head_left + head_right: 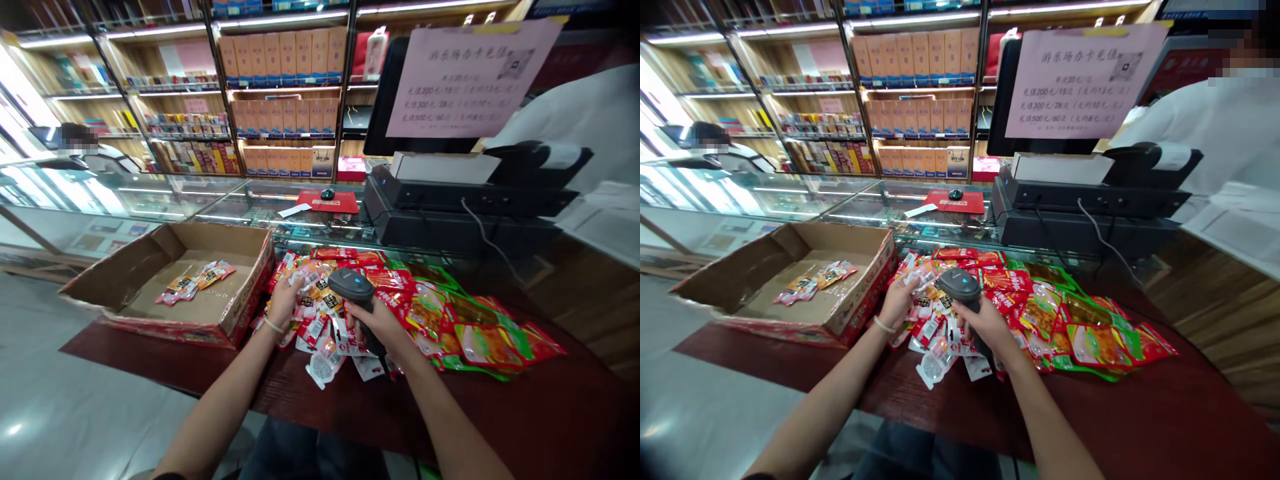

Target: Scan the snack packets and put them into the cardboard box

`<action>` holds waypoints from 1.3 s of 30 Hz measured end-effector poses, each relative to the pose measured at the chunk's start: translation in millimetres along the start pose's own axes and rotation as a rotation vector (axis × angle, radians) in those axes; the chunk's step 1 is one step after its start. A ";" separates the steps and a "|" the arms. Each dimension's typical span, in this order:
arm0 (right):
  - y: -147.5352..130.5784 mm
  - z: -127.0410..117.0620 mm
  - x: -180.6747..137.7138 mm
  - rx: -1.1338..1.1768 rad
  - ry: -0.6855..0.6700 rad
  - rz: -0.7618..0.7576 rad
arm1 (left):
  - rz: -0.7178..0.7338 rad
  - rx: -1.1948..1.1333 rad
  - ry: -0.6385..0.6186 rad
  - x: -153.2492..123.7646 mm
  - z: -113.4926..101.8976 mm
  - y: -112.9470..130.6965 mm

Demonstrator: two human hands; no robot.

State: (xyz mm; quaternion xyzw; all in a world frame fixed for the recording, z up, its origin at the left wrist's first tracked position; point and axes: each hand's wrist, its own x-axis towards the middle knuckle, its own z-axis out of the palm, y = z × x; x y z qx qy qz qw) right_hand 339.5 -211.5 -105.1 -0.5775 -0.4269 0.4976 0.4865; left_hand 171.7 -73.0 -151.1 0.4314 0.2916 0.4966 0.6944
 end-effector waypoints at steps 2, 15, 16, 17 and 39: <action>-2.3 1.3 -3.0 -0.018 -0.045 0.019 | 0.008 -0.002 -0.003 -0.1 -1.0 0.8; -1.7 0.0 -0.7 0.025 0.064 -0.005 | 0.149 0.287 0.015 -0.2 8.3 -10.0; -2.8 -0.5 -1.1 0.051 0.071 -0.028 | 0.186 0.329 0.020 -2.6 12.1 -5.1; -4.7 -0.6 -1.7 0.077 0.079 -0.052 | 0.229 0.373 0.020 -5.8 15.8 2.2; -58.0 92.6 21.3 0.046 -0.155 -0.166 | 0.552 1.620 0.256 -21.0 -192.8 215.8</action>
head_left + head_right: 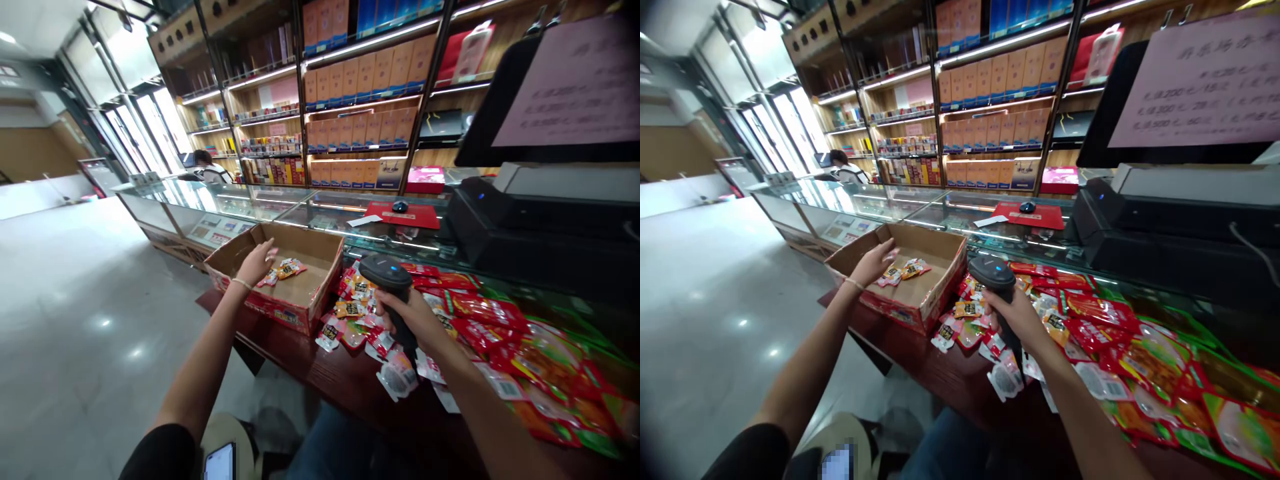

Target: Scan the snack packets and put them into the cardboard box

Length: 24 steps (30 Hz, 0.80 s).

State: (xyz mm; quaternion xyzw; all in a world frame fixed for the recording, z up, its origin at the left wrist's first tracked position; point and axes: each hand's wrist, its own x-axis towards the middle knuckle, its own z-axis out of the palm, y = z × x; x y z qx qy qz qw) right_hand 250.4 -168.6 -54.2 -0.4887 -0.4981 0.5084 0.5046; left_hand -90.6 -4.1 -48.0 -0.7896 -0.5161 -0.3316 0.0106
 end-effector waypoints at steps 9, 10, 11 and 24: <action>4.6 9.3 12.3 -0.008 -0.041 0.001 | -0.034 -0.060 0.173 -10.6 1.1 -3.6; 4.1 8.1 10.4 -0.003 -0.035 0.004 | -0.032 -0.077 0.198 -11.7 -0.8 1.5; 3.7 6.4 8.1 -0.002 -0.032 0.009 | -0.031 -0.095 0.211 -13.1 -2.1 7.4; 8.6 -41.7 -32.7 -0.033 0.064 0.009 | 0.225 -0.327 0.073 -45.4 1.4 154.0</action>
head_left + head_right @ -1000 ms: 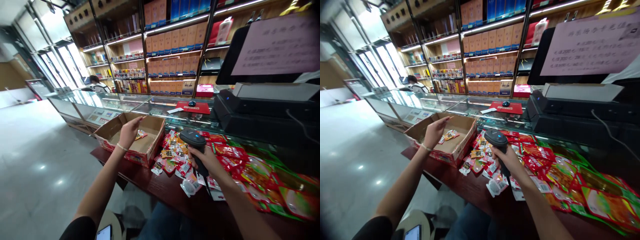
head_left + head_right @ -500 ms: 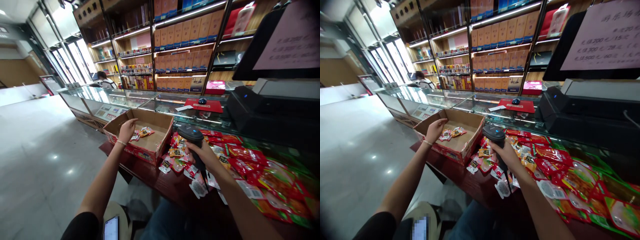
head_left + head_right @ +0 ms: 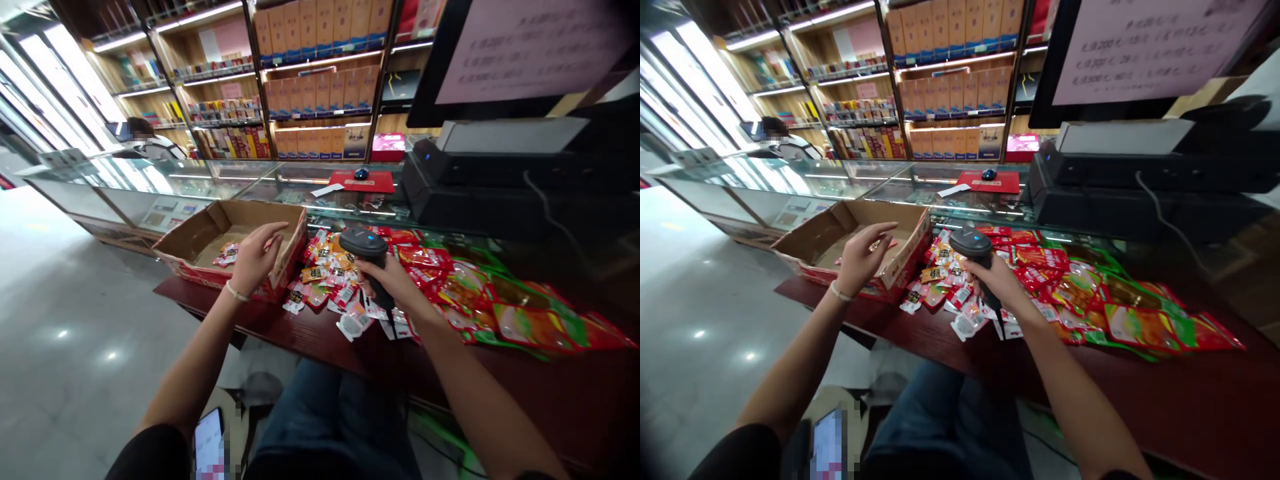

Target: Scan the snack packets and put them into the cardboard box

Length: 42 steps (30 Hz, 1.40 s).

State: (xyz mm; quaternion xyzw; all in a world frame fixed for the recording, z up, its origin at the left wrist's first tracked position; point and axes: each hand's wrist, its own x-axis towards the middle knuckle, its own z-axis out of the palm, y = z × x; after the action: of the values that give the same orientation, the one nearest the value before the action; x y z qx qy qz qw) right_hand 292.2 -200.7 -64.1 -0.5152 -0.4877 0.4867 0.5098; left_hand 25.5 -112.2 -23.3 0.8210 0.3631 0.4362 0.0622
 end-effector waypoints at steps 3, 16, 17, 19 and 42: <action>6.0 -15.7 -7.6 -0.014 -0.003 0.031 | 0.046 -0.037 -0.092 -7.8 17.3 30.0; 45.0 -53.2 -29.0 0.069 0.058 0.128 | -0.053 -0.095 -0.678 -69.7 131.7 54.4; 46.6 -53.3 -28.8 0.072 0.055 0.132 | -0.048 -0.047 -0.715 -72.3 134.1 56.3; 49.7 -52.7 -28.5 0.055 0.035 0.141 | -0.034 0.043 -0.765 -77.6 138.0 60.4; 51.7 -44.1 -31.3 -0.073 0.037 0.107 | -0.812 -1.236 -0.191 -37.2 174.2 8.8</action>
State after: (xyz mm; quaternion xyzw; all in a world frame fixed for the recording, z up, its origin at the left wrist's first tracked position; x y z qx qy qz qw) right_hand 335.0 -234.4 -115.4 -0.5677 -0.4674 0.4855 0.4729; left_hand 149.6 -105.4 -151.1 0.4720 0.3195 0.4301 0.7001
